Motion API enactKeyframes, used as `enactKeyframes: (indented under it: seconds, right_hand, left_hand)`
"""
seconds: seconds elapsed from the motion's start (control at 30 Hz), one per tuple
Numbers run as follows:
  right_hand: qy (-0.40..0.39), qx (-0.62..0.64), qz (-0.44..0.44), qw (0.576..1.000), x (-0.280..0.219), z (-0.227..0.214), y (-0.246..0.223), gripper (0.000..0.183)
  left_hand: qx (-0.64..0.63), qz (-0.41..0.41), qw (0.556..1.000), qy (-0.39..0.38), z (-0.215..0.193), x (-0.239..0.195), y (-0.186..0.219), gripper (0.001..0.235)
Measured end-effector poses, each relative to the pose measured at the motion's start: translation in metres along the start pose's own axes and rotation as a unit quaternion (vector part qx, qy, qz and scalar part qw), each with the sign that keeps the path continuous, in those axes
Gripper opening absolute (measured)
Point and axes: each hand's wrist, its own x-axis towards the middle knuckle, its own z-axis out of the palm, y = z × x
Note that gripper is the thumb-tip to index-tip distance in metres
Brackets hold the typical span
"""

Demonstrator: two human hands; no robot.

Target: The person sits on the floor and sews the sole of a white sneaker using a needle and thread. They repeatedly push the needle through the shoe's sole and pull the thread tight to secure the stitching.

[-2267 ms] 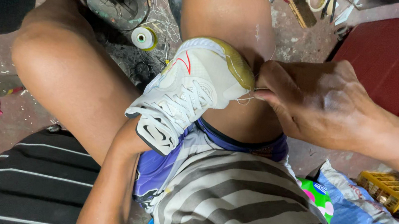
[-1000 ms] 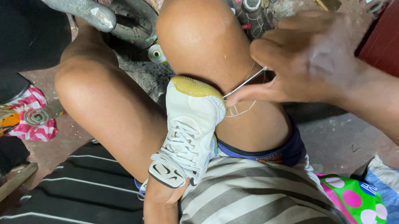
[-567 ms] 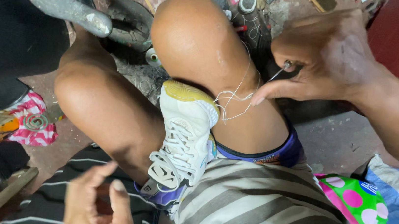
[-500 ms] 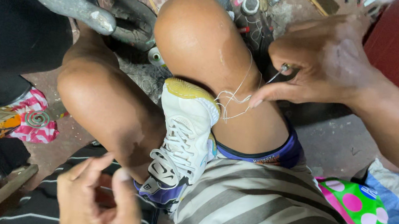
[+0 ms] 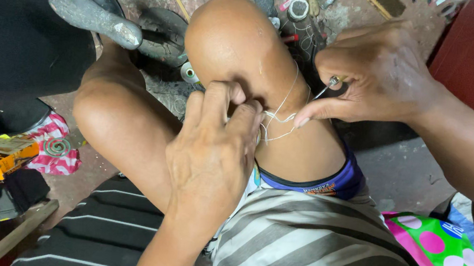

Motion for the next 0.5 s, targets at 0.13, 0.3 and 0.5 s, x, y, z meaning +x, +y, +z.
enactKeyframes:
  seconds: [0.13,0.3,0.5]
  right_hand:
    - [-0.110,0.029,0.045,0.992,0.005,0.002,-0.003,0.070]
    - [-0.375,0.207,0.040,0.903,0.009,0.008,-0.003,0.052]
    - [-0.096,0.278,0.129,0.947,-0.018,0.019,-0.029,0.025]
  left_hand:
    - [-0.025,-0.004,0.999,0.030,0.005,-0.003,-0.004,0.012]
    - [-0.031,0.010,0.998,0.054,0.010,-0.007,-0.009,0.013]
    - [-0.138,0.004,0.985,0.104,0.019,-0.018,-0.015,0.011]
